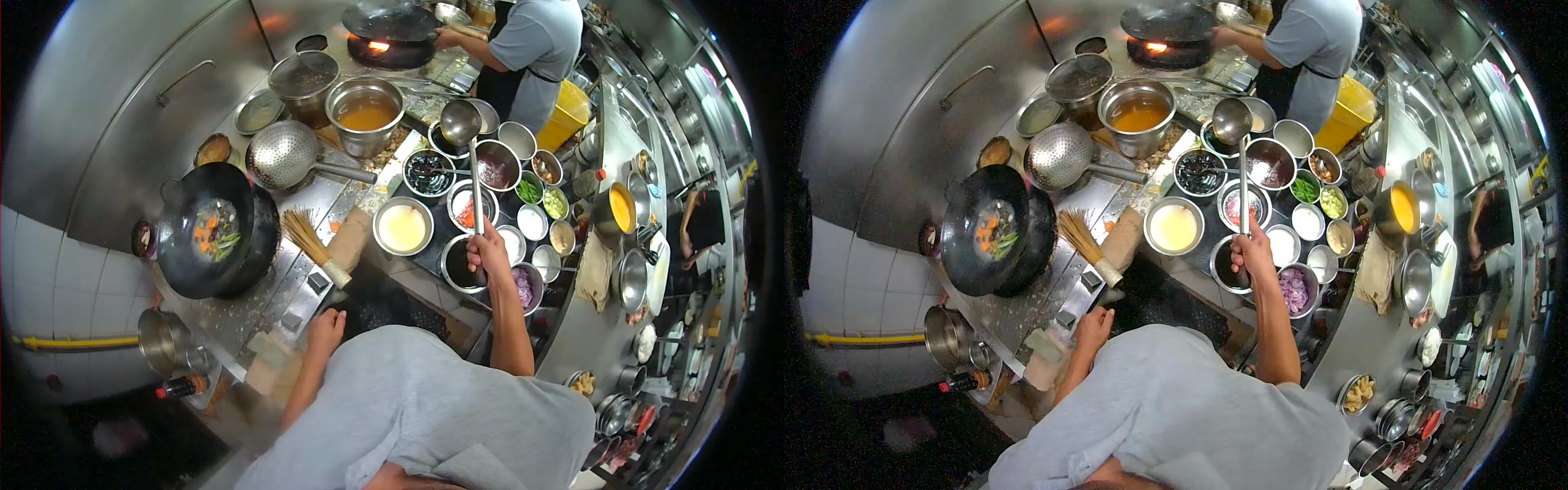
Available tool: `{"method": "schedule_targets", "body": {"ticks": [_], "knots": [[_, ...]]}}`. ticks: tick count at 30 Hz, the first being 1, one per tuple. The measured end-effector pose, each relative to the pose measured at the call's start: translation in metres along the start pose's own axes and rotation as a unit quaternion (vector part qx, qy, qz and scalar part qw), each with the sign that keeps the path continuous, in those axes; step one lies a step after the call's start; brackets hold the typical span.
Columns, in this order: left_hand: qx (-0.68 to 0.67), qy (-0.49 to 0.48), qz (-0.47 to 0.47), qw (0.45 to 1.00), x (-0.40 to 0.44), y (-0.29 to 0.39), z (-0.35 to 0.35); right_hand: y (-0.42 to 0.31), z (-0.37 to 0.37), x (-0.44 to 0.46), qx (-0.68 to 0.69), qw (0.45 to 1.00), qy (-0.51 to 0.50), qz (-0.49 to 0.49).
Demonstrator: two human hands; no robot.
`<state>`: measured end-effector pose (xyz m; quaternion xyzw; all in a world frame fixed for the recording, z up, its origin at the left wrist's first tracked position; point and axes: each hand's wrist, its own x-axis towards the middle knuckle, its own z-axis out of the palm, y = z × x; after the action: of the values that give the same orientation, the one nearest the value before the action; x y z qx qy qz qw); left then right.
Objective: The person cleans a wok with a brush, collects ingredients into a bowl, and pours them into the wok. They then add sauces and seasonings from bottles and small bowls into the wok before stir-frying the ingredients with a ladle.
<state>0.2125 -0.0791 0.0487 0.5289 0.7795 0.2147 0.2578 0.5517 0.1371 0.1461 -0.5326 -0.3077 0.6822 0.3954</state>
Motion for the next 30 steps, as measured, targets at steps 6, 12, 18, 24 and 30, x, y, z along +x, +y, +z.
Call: {"method": "schedule_targets", "body": {"ticks": [6,12,18,24,30], "knots": [[0.046,-0.027,-0.020,0.998,-0.012,-0.003,0.013,0.002,-0.011,0.023,0.005,0.999,-0.003,0.035],[0.035,-0.053,-0.113,0.991,-0.036,-0.022,0.019,0.000,-0.016,0.026,0.017,0.999,0.007,0.045],[0.012,-0.020,-0.136,0.991,-0.056,-0.064,0.040,-0.006,-0.024,0.027,0.080,0.996,-0.023,0.044],[0.027,-0.011,-0.159,0.987,-0.070,-0.122,0.071,-0.016,-0.033,0.030,0.098,0.993,-0.043,0.042],[-0.022,0.003,-0.254,0.967,-0.121,-0.198,0.107,-0.019,-0.041,0.031,0.156,0.984,-0.061,0.064]]}}
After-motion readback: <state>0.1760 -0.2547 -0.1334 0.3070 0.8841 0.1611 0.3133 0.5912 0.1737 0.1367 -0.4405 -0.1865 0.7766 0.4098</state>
